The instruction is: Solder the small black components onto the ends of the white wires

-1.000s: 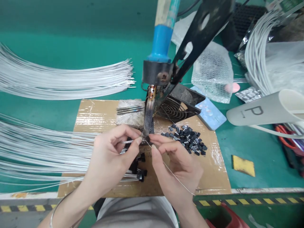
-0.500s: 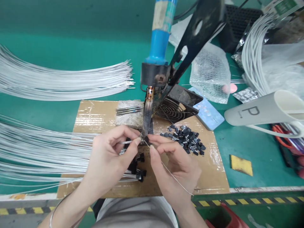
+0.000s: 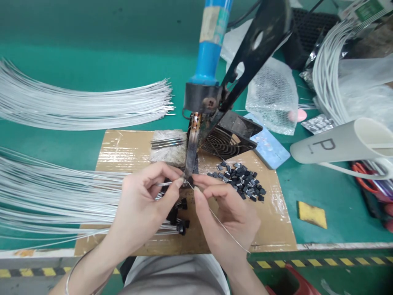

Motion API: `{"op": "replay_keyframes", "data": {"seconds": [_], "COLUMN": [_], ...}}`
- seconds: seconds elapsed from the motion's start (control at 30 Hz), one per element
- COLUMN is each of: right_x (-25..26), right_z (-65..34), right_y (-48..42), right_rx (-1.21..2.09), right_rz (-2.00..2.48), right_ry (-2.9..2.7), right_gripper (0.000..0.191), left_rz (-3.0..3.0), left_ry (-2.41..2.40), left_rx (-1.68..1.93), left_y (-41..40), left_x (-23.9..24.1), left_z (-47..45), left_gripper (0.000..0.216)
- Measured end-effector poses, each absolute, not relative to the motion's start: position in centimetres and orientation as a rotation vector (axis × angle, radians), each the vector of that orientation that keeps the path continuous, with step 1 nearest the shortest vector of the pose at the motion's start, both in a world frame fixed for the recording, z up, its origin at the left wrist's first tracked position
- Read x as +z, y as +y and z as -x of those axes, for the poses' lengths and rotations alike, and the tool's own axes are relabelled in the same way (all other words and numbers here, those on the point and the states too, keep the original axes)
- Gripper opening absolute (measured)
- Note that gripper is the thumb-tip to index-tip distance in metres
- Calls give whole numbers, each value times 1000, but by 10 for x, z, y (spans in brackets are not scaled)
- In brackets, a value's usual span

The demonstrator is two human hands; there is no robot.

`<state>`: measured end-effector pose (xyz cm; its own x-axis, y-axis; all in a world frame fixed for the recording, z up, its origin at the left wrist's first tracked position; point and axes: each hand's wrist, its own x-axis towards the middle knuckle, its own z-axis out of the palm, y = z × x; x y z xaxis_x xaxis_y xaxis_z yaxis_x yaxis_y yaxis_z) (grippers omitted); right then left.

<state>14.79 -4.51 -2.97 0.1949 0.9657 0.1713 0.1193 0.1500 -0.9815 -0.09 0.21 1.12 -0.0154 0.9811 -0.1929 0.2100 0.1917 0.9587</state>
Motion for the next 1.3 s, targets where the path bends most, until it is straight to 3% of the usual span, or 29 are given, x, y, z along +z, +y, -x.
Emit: {"op": "replay_keyframes", "data": {"seconds": [1.3], "right_x": [-29], "right_z": [-144], "right_y": [-43], "right_rx": [601], "right_rz": [1262], "right_ry": [-1374], "right_gripper": [19], "left_rz": [-1234], "left_ry": [1460], "left_rx": [946], "left_y": [1], "left_x": [13], "left_z": [0], "left_gripper": [9]}}
